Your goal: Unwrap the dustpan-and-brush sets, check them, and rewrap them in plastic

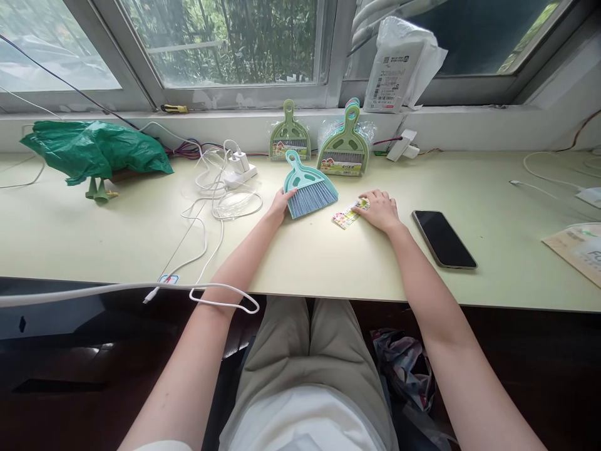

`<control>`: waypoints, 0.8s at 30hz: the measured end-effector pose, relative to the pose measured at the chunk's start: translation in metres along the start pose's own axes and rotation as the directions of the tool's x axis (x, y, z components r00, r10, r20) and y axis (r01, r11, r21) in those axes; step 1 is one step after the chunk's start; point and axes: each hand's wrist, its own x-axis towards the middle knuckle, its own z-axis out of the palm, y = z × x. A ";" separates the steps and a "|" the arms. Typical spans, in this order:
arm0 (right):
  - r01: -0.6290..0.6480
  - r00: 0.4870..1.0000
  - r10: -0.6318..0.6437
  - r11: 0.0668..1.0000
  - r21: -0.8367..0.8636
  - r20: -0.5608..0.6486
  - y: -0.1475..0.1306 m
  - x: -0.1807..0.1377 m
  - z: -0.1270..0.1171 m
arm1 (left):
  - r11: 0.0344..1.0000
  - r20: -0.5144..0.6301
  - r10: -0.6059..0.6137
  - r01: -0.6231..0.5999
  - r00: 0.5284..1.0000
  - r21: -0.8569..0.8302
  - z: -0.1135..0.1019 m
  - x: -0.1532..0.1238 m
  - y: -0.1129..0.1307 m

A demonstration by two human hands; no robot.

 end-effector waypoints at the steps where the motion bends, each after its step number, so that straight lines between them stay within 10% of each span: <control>1: -0.017 1.000 0.017 1.000 0.006 0.009 0.000 0.000 0.002 | 1.000 0.002 0.001 -0.001 1.000 -0.007 0.000 0.000 0.000; 15: -0.083 0.993 0.054 0.949 0.303 0.103 0.017 0.012 0.000 | 1.000 0.015 0.005 -0.006 1.000 0.011 -0.001 0.002 -0.001; 21: -0.120 0.875 -0.199 0.794 0.596 0.441 0.001 -0.003 -0.028 | 0.998 0.006 0.001 -0.002 1.000 0.066 0.002 0.003 -0.004; 24: -0.125 0.868 -0.284 0.669 0.733 0.407 -0.013 -0.009 -0.035 | 0.996 0.018 0.003 -0.005 1.000 0.093 0.004 0.005 -0.008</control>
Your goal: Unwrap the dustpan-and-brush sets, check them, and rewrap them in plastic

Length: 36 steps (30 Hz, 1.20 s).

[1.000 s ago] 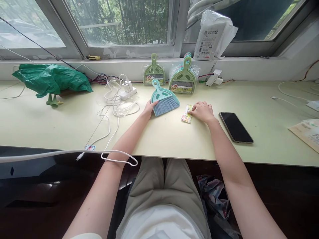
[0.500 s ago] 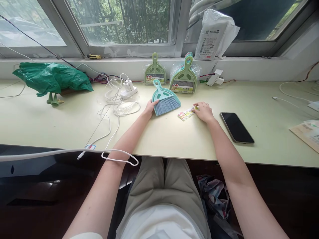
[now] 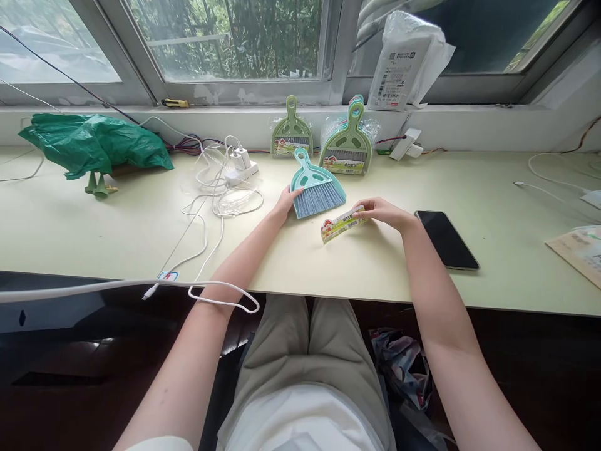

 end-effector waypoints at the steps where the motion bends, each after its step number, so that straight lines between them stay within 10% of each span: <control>1: 0.037 0.998 -0.034 0.998 0.055 -0.053 -0.002 0.001 0.003 | 1.000 0.023 0.004 -0.004 1.000 0.001 0.001 0.000 -0.001; 5: 0.118 0.944 -0.057 0.978 0.172 -0.324 0.001 0.016 0.018 | 1.000 0.142 -0.015 0.011 0.990 0.027 0.008 -0.009 0.000; 14: -0.042 0.882 -0.045 0.984 -0.172 -0.469 0.012 0.031 0.040 | 0.993 0.310 0.005 -0.041 0.951 0.109 0.012 -0.023 0.008; 36: -0.168 0.819 -0.211 0.801 -0.575 -0.533 -0.002 0.025 0.051 | 0.990 0.346 0.065 -0.104 0.936 0.093 0.009 -0.017 0.003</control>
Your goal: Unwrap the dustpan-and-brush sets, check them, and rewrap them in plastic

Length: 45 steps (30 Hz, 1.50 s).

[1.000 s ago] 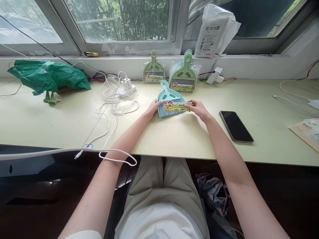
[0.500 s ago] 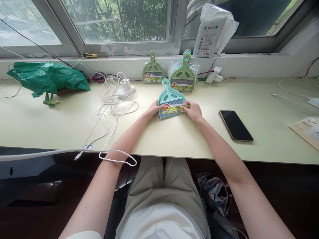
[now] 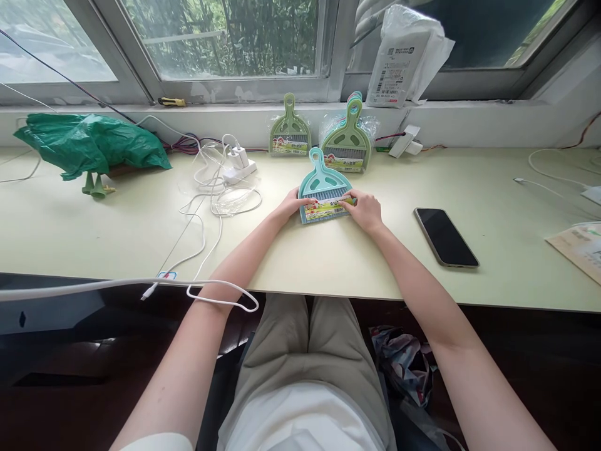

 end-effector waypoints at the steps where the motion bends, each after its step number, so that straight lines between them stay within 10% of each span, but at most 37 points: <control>1: 0.002 1.000 -0.002 1.000 -0.002 -0.004 0.000 0.000 0.000 | 1.000 -0.004 -0.001 0.001 1.000 0.001 0.000 0.000 0.000; 11: 0.049 0.980 0.012 0.952 0.303 -0.197 0.017 0.009 0.006 | 1.000 -0.066 -0.013 0.013 0.998 -0.008 0.000 0.000 -0.003; 18: -0.205 0.943 0.329 0.463 0.862 0.048 0.019 0.012 0.012 | 0.997 -0.163 -0.022 0.009 0.986 -0.077 0.001 0.002 0.000; 23: -0.379 0.914 0.186 0.072 0.923 0.361 -0.002 0.004 0.014 | 0.986 -0.191 0.004 -0.036 0.982 -0.164 0.004 0.002 0.002; 27: -0.391 0.920 0.041 0.062 0.918 0.389 -0.018 -0.005 0.018 | 0.987 -0.153 0.016 -0.040 0.988 -0.158 0.010 -0.001 0.002; 45: -0.384 0.919 0.144 0.101 0.918 0.368 -0.027 -0.008 0.015 | 0.990 -0.081 -0.039 0.028 0.996 -0.137 0.016 -0.004 0.002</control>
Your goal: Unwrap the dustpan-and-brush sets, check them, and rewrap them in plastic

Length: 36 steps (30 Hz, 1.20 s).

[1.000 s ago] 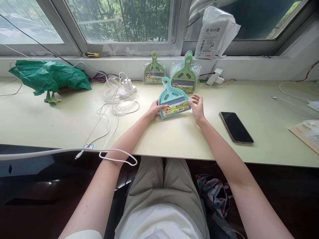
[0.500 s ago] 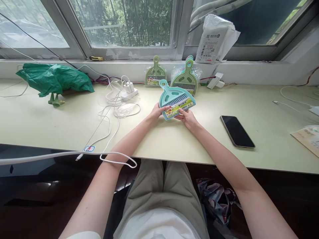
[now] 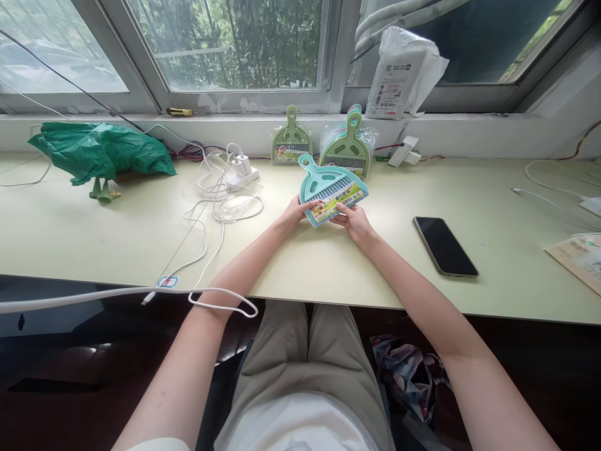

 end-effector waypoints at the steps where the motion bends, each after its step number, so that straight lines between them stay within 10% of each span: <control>1: 0.002 1.000 -0.002 1.000 -0.005 -0.002 0.000 0.000 0.000 | 1.000 0.004 -0.004 0.004 1.000 -0.003 -0.001 0.000 0.001; 36: 0.005 1.000 -0.006 1.000 -0.020 -0.003 -0.002 0.003 -0.004 | 0.995 -0.034 -0.022 0.026 0.999 0.094 -0.004 0.001 0.004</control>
